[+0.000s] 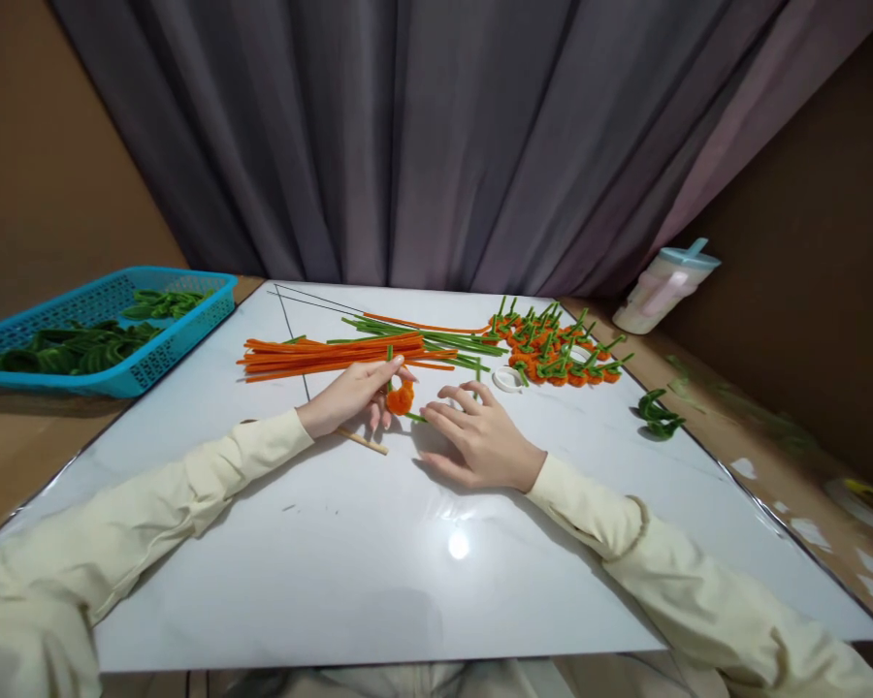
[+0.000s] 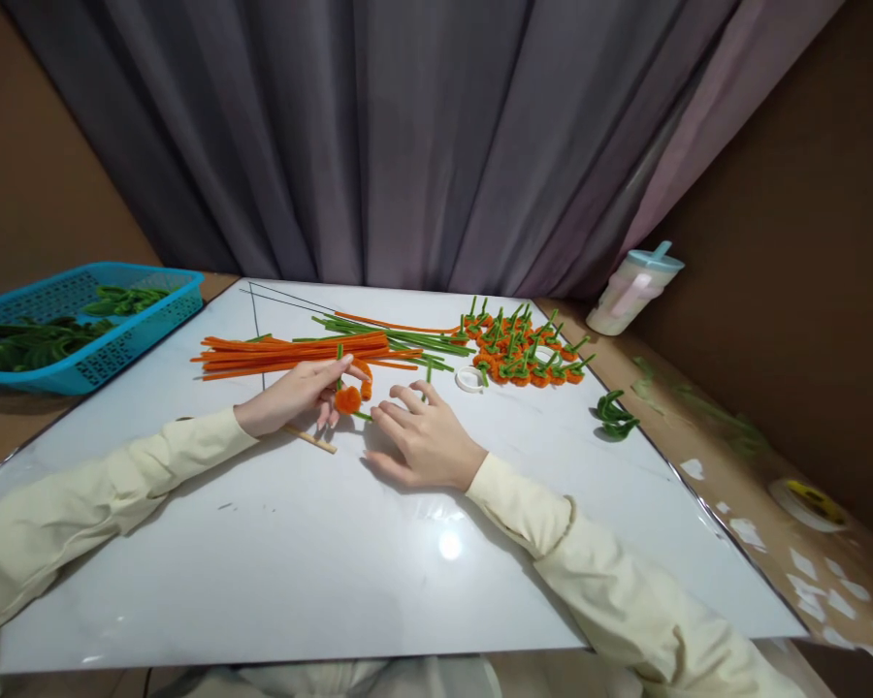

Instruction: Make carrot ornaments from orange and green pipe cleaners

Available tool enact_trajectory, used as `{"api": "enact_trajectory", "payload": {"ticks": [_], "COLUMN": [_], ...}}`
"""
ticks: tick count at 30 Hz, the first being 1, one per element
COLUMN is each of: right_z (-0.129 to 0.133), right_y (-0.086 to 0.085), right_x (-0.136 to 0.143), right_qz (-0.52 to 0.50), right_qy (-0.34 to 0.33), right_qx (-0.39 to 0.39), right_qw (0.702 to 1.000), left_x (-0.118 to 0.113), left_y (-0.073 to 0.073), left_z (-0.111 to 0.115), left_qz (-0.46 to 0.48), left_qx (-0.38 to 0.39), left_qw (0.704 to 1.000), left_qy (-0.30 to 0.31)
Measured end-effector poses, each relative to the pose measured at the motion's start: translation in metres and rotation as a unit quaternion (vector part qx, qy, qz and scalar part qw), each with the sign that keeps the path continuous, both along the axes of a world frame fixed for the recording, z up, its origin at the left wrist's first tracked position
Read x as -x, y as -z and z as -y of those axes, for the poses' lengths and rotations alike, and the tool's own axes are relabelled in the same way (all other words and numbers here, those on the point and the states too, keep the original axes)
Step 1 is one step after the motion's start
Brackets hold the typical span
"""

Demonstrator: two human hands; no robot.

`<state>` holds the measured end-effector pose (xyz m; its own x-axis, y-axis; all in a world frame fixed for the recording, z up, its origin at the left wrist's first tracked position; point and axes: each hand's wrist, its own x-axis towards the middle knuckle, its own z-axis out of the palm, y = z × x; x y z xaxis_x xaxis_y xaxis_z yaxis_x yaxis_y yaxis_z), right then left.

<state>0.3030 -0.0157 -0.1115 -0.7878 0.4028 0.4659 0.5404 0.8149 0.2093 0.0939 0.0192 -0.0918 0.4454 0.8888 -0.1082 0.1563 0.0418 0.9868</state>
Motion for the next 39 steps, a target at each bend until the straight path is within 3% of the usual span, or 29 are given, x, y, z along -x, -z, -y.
{"api": "enact_trajectory", "payload": {"ticks": [7,11,14,17,28,32,39], "right_z": [-0.002,0.0,0.002,0.003,0.001,0.003,0.006], "right_y": [0.012,0.014,0.014,0.015,0.017,0.014,0.012], "right_x": [0.003,0.0,0.0,0.0,0.0,0.003,0.007], "right_qz": [-0.001,-0.009,-0.021,-0.019,0.007,0.021,0.032], "right_qy": [0.007,0.038,0.036,0.024,0.005,-0.014,-0.032], "right_qx": [-0.111,-0.083,-0.056,-0.058,-0.076,-0.107,-0.127], "right_qw": [0.994,0.996,0.998,0.998,0.997,0.994,0.991], "left_x": [-0.014,-0.011,-0.01,-0.012,-0.011,-0.018,-0.022], "left_y": [0.002,0.009,0.011,0.01,0.015,0.02,0.023], "left_z": [0.021,0.021,0.02,0.022,0.026,0.03,0.036], "left_qz": [0.079,0.098,0.116,0.117,0.069,0.047,-0.061], "left_qx": [0.037,0.083,0.106,0.097,0.07,0.031,-0.133], "left_qw": [0.996,0.991,0.988,0.988,0.994,0.998,0.988], "left_qy": [0.014,0.028,0.002,-0.018,0.04,0.004,-0.056]}}
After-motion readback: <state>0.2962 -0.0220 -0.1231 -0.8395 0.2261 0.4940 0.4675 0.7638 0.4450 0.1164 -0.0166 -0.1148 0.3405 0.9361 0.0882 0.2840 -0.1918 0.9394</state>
